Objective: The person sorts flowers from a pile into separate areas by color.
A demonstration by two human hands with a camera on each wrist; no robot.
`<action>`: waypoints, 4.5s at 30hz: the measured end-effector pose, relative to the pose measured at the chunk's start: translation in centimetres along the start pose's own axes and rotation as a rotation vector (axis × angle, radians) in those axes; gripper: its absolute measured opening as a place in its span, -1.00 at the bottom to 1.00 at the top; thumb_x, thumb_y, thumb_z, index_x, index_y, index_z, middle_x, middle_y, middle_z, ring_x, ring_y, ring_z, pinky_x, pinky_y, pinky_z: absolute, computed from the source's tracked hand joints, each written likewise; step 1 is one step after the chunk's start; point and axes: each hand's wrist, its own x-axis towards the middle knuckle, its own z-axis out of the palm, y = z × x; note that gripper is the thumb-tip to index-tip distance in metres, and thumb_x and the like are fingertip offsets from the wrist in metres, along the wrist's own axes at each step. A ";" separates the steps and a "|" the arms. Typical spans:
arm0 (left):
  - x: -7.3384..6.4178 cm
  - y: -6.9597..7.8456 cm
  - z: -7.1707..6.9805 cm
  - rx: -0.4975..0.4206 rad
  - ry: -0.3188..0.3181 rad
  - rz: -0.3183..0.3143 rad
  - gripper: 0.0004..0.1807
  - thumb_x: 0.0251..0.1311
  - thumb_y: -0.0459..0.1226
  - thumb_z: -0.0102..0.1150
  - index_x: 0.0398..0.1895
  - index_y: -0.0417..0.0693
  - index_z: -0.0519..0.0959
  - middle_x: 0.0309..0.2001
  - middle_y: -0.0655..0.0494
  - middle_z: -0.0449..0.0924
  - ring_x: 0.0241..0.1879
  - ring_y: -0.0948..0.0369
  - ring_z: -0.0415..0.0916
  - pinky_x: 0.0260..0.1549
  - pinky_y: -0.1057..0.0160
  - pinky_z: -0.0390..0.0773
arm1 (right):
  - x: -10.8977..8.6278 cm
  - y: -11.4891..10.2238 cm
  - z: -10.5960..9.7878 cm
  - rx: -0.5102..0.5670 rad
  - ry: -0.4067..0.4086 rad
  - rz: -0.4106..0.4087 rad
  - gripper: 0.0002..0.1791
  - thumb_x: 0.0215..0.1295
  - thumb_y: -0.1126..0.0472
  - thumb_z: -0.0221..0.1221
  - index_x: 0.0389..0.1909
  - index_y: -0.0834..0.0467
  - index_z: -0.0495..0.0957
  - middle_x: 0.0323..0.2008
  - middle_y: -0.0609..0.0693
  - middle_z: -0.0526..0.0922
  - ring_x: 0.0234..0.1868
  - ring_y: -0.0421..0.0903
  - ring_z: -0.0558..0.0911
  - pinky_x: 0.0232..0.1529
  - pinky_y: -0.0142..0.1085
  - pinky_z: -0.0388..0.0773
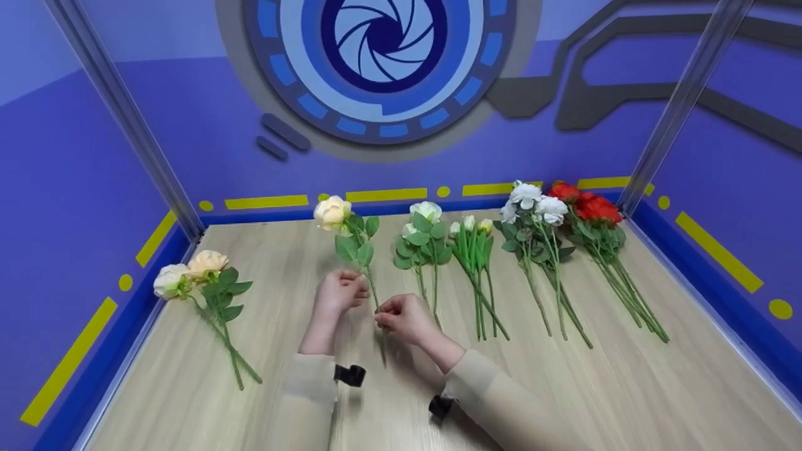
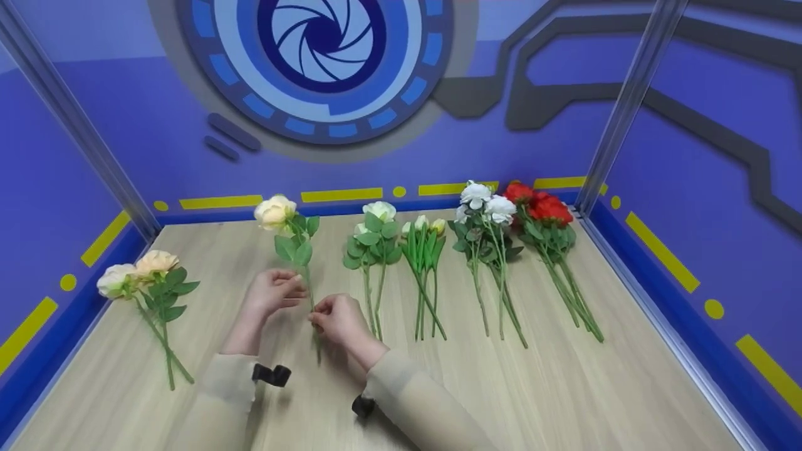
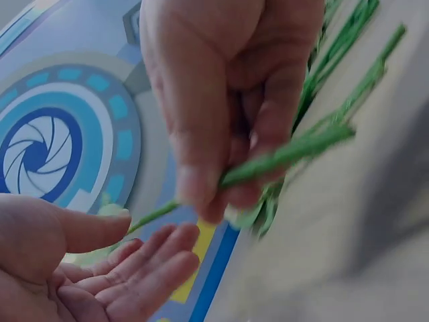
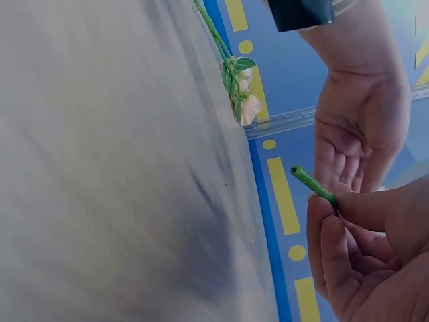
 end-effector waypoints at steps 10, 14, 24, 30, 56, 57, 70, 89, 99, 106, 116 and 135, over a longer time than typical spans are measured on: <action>0.5 -3.5 -10.1 0.469 0.295 0.020 -0.73 0.44 -0.35 0.02 -0.06 -0.48 0.54 -0.06 -0.43 0.63 -0.04 -0.28 0.60 -0.02 -0.15 0.58 | 2.0 0.7 0.6 -0.065 0.037 0.158 -0.89 0.32 0.30 0.35 -0.36 0.28 0.73 -0.53 0.03 0.75 -0.58 -0.30 0.56 -0.56 -0.47 0.43; 0.3 -4.4 -13.0 0.607 0.368 -0.092 -0.67 0.40 -0.36 0.00 -0.03 -0.56 0.53 0.04 -0.55 0.56 0.10 -0.40 0.50 0.15 -0.26 0.48 | 2.5 1.1 0.7 -0.091 0.046 0.213 -0.90 0.31 0.30 0.36 -0.38 0.26 0.71 -0.54 -0.01 0.73 -0.57 -0.27 0.57 -0.53 -0.45 0.46; 0.2 -6.7 -16.1 0.549 0.442 -0.408 -0.34 0.46 -0.34 -0.11 0.47 -0.59 0.02 0.42 -0.71 0.02 0.35 -0.46 0.14 0.30 -0.33 0.34 | 3.4 1.6 1.5 -0.102 0.053 0.297 -0.92 0.30 0.31 0.37 -0.37 0.25 0.74 -0.53 -0.03 0.74 -0.57 -0.27 0.58 -0.52 -0.46 0.50; 0.3 -7.7 -16.2 0.524 0.460 -0.378 -0.40 0.43 -0.40 -0.15 0.43 -0.59 0.06 0.34 -0.71 0.14 0.30 -0.47 0.21 0.27 -0.34 0.33 | 3.5 1.8 1.8 -0.029 0.058 0.298 -0.94 0.29 0.36 0.36 -0.36 0.28 0.74 -0.52 0.00 0.74 -0.59 -0.27 0.59 -0.52 -0.45 0.55; -0.5 -8.9 -16.1 0.486 0.410 -0.226 -0.52 0.34 -0.47 -0.26 0.20 -0.76 0.26 0.11 -0.70 0.41 0.18 -0.49 0.40 0.21 -0.34 0.42 | 3.2 1.6 1.7 -0.063 0.017 0.322 -0.79 0.27 0.32 0.39 -0.53 0.16 0.61 -0.66 -0.05 0.65 -0.66 -0.23 0.60 -0.56 -0.42 0.58; -0.5 -9.0 -15.9 0.499 0.409 -0.197 -0.55 0.32 -0.48 -0.25 0.14 -0.75 0.33 0.08 -0.70 0.44 0.14 -0.49 0.43 0.18 -0.34 0.44 | 3.2 1.6 1.7 -0.061 0.017 0.325 -0.78 0.26 0.33 0.39 -0.54 0.16 0.60 -0.66 -0.04 0.65 -0.66 -0.23 0.60 -0.57 -0.41 0.59; 0.7 -7.9 -15.0 0.465 0.291 -0.217 -0.57 0.35 -0.27 0.24 -0.68 -0.15 0.35 -0.66 0.03 0.34 -0.46 0.02 0.37 -0.39 0.12 0.43 | 3.2 1.8 1.8 -0.125 -0.007 0.309 -0.71 0.22 0.30 0.42 -0.62 0.13 0.56 -0.69 -0.06 0.66 -0.68 -0.23 0.60 -0.57 -0.42 0.55; 0.4 -4.6 -13.8 0.244 0.338 -0.178 -0.63 0.44 -0.26 0.16 0.07 -0.45 0.60 -0.02 -0.33 0.66 -0.33 0.08 0.62 -0.28 0.18 0.62 | 3.0 1.6 1.5 -0.026 0.002 0.319 -0.76 0.28 0.34 0.37 -0.57 0.16 0.58 -0.67 -0.03 0.64 -0.69 -0.21 0.57 -0.61 -0.42 0.57; 1.0 -2.5 -9.6 0.019 0.231 -0.059 -0.63 0.40 -0.36 0.21 0.12 -0.53 0.54 -0.25 -0.11 0.67 -0.50 0.34 0.60 -0.49 0.44 0.66 | 3.0 0.9 1.8 0.008 0.002 0.193 -0.85 0.32 0.29 0.35 -0.45 0.22 0.67 -0.56 0.07 0.76 -0.65 -0.22 0.64 -0.59 -0.45 0.54; 1.3 -1.6 -5.6 -0.069 0.172 -0.013 -0.72 0.36 -0.41 0.24 0.00 -0.53 0.57 -0.38 0.03 0.60 -0.50 0.29 0.61 -0.51 0.43 0.66 | 2.5 -0.5 3.0 0.168 -0.085 0.124 -0.85 0.36 0.29 0.32 -0.23 0.32 0.76 -0.41 0.17 0.80 -0.51 -0.11 0.75 -0.34 -0.22 0.77; 1.3 -1.3 -1.9 -0.026 0.149 0.031 -0.77 0.34 -0.36 0.30 -0.08 -0.41 0.63 -0.33 -0.04 0.65 -0.54 0.28 0.60 -0.48 0.36 0.69 | 1.6 -1.4 4.1 0.082 -0.053 0.034 -0.87 0.27 0.27 0.40 -0.28 0.28 0.78 -0.40 0.13 0.81 -0.55 -0.25 0.67 -0.44 -0.34 0.71; 1.1 -4.7 -8.9 0.311 0.329 0.013 -0.68 0.43 -0.31 0.14 0.04 -0.47 0.60 0.02 -0.43 0.63 0.03 -0.22 0.60 0.05 -0.12 0.57 | 2.5 0.5 2.1 -0.076 0.070 0.137 -0.91 0.28 0.31 0.38 -0.39 0.24 0.73 -0.50 0.03 0.77 -0.57 -0.29 0.57 -0.53 -0.47 0.46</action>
